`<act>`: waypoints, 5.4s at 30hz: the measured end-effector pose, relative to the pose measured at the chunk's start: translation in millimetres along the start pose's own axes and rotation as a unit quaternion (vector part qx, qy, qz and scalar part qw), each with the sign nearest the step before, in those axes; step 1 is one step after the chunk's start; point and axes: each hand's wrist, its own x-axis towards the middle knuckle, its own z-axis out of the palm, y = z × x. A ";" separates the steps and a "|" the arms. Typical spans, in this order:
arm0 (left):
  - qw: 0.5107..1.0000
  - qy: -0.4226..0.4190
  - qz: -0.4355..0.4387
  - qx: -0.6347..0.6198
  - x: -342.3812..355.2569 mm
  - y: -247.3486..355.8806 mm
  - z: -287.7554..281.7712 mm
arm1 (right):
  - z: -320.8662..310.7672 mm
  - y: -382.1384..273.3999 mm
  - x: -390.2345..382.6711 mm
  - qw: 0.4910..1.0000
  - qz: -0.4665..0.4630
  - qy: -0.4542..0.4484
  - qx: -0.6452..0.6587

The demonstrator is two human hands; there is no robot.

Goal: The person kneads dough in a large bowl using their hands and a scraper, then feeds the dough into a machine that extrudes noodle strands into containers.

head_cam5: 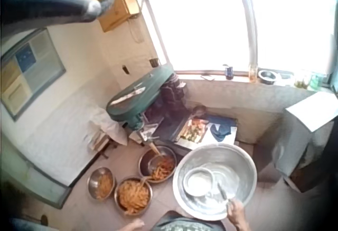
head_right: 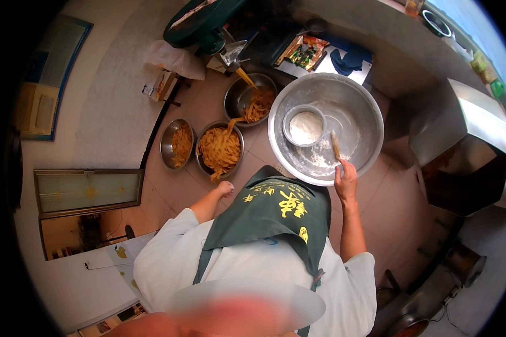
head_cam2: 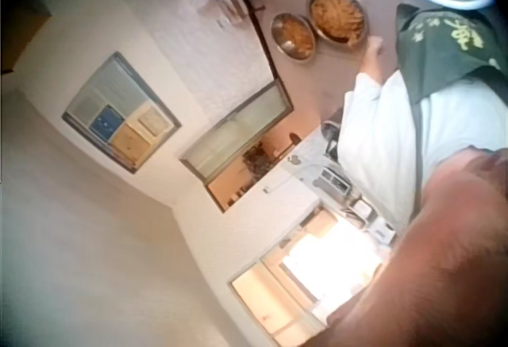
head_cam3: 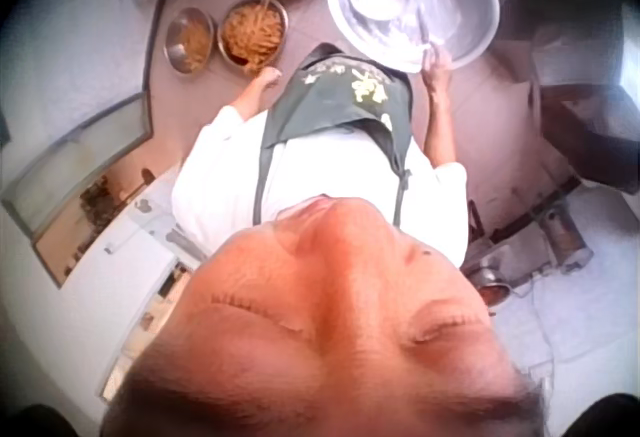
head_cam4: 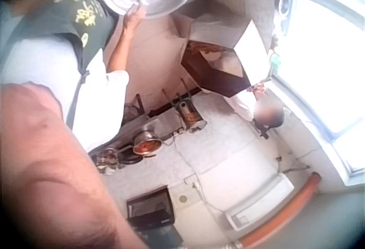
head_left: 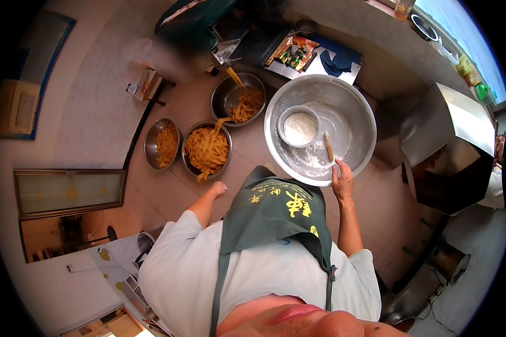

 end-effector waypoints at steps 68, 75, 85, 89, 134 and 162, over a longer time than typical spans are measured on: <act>0.984 -0.127 0.061 -0.107 110.2 -41.4 -63.8 | 2.8 -13.9 21.3 0.954 0.277 -0.107 -0.032; 0.994 -0.079 0.051 -0.059 125.2 -40.8 -128.7 | 1.1 -46.9 40.5 0.915 0.391 -0.003 0.103; 0.990 -0.066 0.077 -0.100 132.1 -37.5 -154.9 | -11.1 -233.9 68.2 0.960 0.175 -0.216 0.035; 0.987 -0.104 0.077 -0.098 125.9 -14.0 -148.2 | -38.8 -172.0 72.9 0.726 0.118 -0.329 0.592; 0.983 -0.152 0.078 -0.072 148.1 -49.1 -99.1 | 19.7 -159.0 -14.6 0.897 0.215 0.007 0.386; 0.985 -0.134 0.101 -0.039 113.1 -26.3 -83.4 | 40.2 -162.7 -8.1 0.954 0.188 -0.020 0.233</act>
